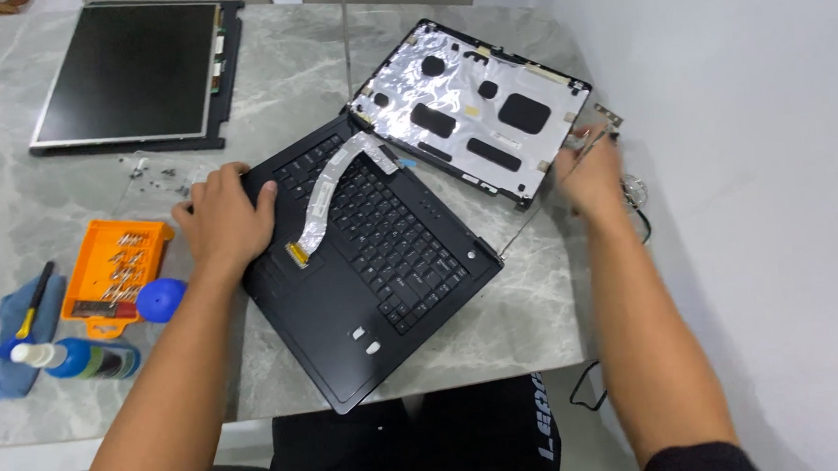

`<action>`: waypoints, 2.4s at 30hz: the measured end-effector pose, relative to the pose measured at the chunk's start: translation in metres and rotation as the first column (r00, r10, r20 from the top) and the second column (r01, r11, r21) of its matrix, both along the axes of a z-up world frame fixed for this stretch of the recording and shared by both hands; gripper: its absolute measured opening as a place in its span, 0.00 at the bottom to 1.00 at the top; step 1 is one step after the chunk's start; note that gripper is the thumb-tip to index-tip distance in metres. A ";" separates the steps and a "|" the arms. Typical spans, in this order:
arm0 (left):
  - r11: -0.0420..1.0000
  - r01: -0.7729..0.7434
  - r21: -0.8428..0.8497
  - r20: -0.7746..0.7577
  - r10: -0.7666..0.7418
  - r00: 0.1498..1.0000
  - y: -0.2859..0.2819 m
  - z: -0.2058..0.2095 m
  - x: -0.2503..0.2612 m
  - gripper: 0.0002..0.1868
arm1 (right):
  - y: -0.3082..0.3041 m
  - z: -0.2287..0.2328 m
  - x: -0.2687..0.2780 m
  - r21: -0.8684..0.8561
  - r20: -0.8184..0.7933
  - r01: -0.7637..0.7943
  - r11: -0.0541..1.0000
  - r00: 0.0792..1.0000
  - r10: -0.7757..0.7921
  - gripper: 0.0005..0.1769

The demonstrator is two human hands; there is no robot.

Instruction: The person uses a screwdriver to remove screws from the hinge area of a disassembled laptop. They then lift the screen assembly to detach it from the keyboard base and place it aside on the table.

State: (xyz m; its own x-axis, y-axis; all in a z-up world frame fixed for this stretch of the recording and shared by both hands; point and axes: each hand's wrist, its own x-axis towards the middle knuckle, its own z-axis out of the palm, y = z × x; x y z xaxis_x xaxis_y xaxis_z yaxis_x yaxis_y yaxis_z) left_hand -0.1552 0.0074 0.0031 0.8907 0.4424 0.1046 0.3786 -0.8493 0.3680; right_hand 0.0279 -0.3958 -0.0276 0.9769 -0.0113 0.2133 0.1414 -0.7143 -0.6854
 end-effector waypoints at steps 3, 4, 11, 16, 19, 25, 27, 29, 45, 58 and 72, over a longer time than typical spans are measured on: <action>1.000 -0.004 0.001 -0.003 0.004 1.000 -0.001 0.001 0.000 0.24 | 0.011 -0.010 -0.022 0.120 -0.157 0.058 0.991 0.987 -0.039 0.28; 1.000 0.009 0.004 -0.002 -0.009 1.000 -0.001 0.001 0.000 0.24 | 0.018 -0.002 -0.029 0.123 -0.156 0.071 0.990 0.986 -0.051 0.28; 1.000 -0.001 0.006 0.001 0.001 1.000 -0.003 0.004 0.000 0.25 | 0.045 0.003 -0.028 0.082 0.040 0.076 0.994 0.996 -0.079 0.15; 1.000 -0.003 0.013 -0.003 0.003 1.000 -0.003 0.002 0.000 0.25 | 0.050 0.009 -0.018 -0.023 0.151 -0.003 1.000 0.989 0.007 0.08; 1.000 0.001 0.003 -0.011 -0.001 1.000 -0.006 0.006 -0.001 0.26 | 0.044 0.005 0.000 -0.117 0.140 -0.034 0.993 0.989 0.050 0.09; 1.000 -0.016 0.012 -0.024 0.016 1.000 -0.004 0.002 0.001 0.25 | 0.043 0.017 0.002 -0.241 0.081 -0.099 0.965 0.989 0.122 0.06; 1.000 -0.009 0.008 -0.010 0.009 1.000 -0.005 0.003 0.000 0.24 | 0.044 0.014 0.003 -0.351 0.084 -0.053 0.935 0.993 0.088 0.06; 1.000 -0.012 0.012 -0.007 0.012 1.000 -0.004 0.002 0.000 0.24 | 0.044 0.013 0.006 -0.369 0.077 -0.038 0.929 0.994 0.071 0.06; 1.000 0.004 -0.004 0.078 -0.003 0.997 -0.005 0.005 -0.005 0.22 | -0.007 -0.008 0.069 -0.541 0.011 0.071 0.838 0.997 -0.078 0.19; 1.000 0.010 0.012 0.091 -0.011 0.996 -0.001 -0.002 -0.004 0.23 | 0.023 -0.004 0.005 -0.482 0.043 -0.005 0.876 0.999 0.029 0.21; 1.000 0.020 -0.008 0.123 -0.019 0.992 -0.002 -0.003 -0.006 0.21 | 0.016 0.022 -0.031 -0.438 0.157 0.026 0.899 0.986 0.048 0.20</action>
